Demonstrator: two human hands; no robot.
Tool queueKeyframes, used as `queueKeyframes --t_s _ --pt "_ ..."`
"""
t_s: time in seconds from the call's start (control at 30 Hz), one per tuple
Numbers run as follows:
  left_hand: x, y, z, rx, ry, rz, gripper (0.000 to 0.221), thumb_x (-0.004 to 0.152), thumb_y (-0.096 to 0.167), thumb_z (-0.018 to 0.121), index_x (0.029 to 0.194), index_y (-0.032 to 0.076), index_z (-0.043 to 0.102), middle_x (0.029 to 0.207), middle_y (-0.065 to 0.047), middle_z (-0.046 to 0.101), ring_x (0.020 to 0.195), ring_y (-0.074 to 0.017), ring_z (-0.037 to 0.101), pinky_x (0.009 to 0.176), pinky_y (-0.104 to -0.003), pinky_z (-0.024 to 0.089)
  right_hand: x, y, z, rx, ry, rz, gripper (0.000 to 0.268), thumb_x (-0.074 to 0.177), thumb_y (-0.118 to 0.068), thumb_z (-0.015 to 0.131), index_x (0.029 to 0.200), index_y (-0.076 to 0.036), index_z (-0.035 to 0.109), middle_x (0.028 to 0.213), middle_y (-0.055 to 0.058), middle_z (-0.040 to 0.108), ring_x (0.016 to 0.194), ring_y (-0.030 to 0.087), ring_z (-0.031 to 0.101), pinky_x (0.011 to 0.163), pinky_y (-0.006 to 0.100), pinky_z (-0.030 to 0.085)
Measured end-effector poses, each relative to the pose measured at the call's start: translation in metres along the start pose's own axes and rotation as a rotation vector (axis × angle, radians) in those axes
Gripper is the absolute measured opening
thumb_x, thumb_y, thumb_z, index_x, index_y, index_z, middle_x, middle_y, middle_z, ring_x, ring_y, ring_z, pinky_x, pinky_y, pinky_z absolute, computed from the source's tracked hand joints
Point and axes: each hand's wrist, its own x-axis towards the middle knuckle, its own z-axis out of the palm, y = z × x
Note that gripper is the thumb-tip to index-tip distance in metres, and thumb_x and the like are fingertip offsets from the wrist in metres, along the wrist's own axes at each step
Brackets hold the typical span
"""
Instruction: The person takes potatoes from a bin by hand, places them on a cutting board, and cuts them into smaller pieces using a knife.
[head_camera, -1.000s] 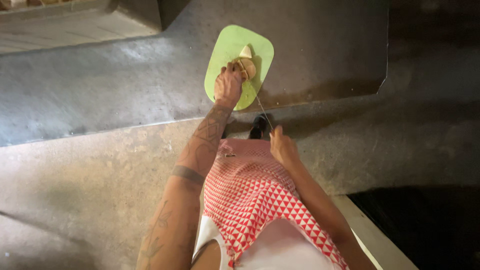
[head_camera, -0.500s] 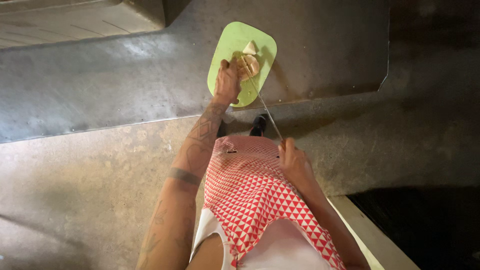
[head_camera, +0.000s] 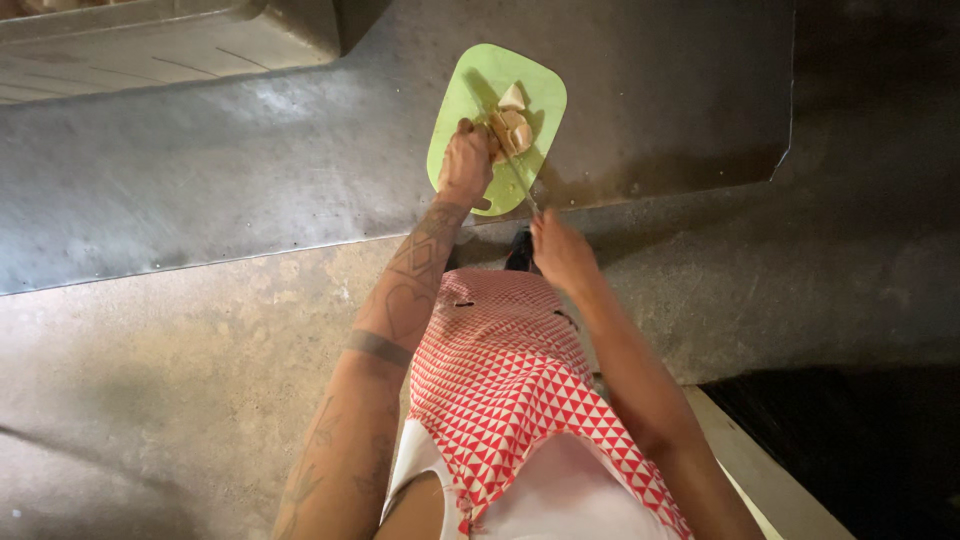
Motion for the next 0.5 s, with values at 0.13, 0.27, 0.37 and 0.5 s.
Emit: queueKeyframes --t_s 0.13,0.27,0.37,0.5 --pt "-0.01 0.005 -0.012 -0.032 0.018 0.028 0.025 0.077 -0.006 0.074 0.099 0.001 0.065 0.112 -0.023 0.061 0.1 -0.0442 0.065 0.086 -0.053 0.055 0.035 -0.016 0.014 -0.011 -0.092 0.094 0.031 0.106 -0.029 0.048 0.121 -0.002 0.049 0.093 0.03 0.07 0.086 0.048 0.069 0.078 0.057 0.055" --pt "-0.01 0.01 -0.013 -0.073 0.077 0.07 0.031 0.075 -0.006 0.074 0.103 0.0 0.063 0.11 -0.024 0.061 0.101 -0.0438 0.064 0.087 -0.051 0.055 0.025 0.0 0.03 -0.004 0.21 -0.169 0.029 0.1 -0.026 0.055 0.113 -0.001 0.051 0.093 0.032 0.068 0.084 0.052 0.066 0.071 0.059 0.053" --pt "-0.013 0.007 -0.011 0.006 0.093 0.109 0.034 0.071 -0.007 0.074 0.102 0.0 0.063 0.108 -0.023 0.061 0.101 -0.0432 0.064 0.088 -0.05 0.056 -0.002 0.024 0.043 -0.015 0.137 -0.135 0.027 0.108 -0.027 0.051 0.112 -0.001 0.047 0.088 0.031 0.069 0.079 0.053 0.067 0.067 0.061 0.053" --pt "-0.009 0.005 -0.014 0.008 -0.01 0.071 0.026 0.081 -0.003 0.075 0.103 -0.001 0.062 0.108 -0.024 0.06 0.101 -0.0433 0.063 0.087 -0.05 0.055 -0.042 0.054 0.056 -0.075 0.054 0.016 0.028 0.106 -0.03 0.052 0.114 -0.004 0.046 0.078 0.03 0.069 0.074 0.053 0.067 0.065 0.062 0.053"
